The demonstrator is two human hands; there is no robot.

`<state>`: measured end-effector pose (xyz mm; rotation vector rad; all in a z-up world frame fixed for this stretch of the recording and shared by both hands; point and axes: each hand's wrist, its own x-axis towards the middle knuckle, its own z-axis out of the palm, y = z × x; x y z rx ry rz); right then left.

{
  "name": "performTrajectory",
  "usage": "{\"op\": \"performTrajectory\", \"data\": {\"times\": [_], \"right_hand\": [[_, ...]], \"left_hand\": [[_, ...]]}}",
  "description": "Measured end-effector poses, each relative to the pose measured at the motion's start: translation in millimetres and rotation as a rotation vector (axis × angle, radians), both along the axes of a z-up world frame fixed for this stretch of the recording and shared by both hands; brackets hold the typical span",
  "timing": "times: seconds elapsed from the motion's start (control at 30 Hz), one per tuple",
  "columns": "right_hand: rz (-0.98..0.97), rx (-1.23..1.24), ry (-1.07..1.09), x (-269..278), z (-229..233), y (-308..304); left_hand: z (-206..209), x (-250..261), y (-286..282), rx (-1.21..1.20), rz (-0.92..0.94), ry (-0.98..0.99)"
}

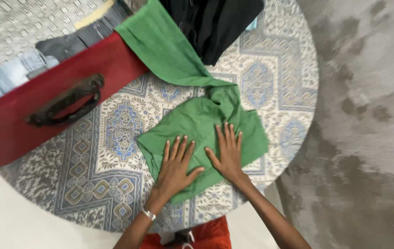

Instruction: The person takes a black jacket and a green shirt from a red suitcase, buttons them on a table, and then begins folding a pair of light blue jeans.

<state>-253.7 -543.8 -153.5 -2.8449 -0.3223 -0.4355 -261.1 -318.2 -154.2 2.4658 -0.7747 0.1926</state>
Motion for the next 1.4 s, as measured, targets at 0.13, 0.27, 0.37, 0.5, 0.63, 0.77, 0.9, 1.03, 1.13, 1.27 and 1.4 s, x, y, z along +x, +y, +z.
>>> {"op": "performTrajectory", "data": {"times": [0.13, 0.27, 0.37, 0.5, 0.63, 0.77, 0.9, 1.03, 1.13, 1.27, 1.4], "right_hand": [[0.021, 0.088, -0.048, -2.7, -18.5, -4.1], [-0.023, 0.123, -0.03, -18.3, -22.8, -0.1], [-0.111, 0.144, -0.121, -2.0, -4.4, 1.6], [-0.163, 0.252, -0.207, -16.0, -12.9, 5.0], [-0.138, 0.542, -0.238, -25.5, -18.1, -5.3], [-0.175, 0.913, -0.268, -11.2, -29.9, -22.1], [-0.104, 1.45, -0.24, -11.4, -29.6, -38.5], [0.003, 1.622, -0.216, -4.9, -30.8, -46.3], [0.013, 1.563, -0.191, 0.4, -38.2, -47.7], [0.065, 1.441, -0.164, 8.1, -52.9, -51.0], [0.099, 1.413, -0.112, 13.6, -61.2, -48.2]], "left_hand": [[-5.4, 0.3, 1.1, -0.004, -0.032, -0.036], [-7.0, -11.6, 4.8, 0.005, -0.069, -0.028], [6.4, -0.1, 3.2, -0.024, -0.061, -0.1], [-10.1, -9.6, 3.0, -0.021, -0.034, -0.113], [-28.9, -10.2, 3.2, -0.048, -0.018, -0.141], [-41.9, -6.9, 4.7, -0.153, -0.008, -0.141], [-49.9, -3.7, 5.8, -0.267, -0.023, -0.216], [-45.4, 19.6, 5.8, -0.733, 0.121, 0.33], [-46.0, 59.0, 36.6, -1.403, 0.116, 0.908], [-66.4, 117.3, 130.7, -2.076, 0.001, 0.766], [-111.4, 79.9, 169.6, -2.123, 0.051, 0.562]]}}
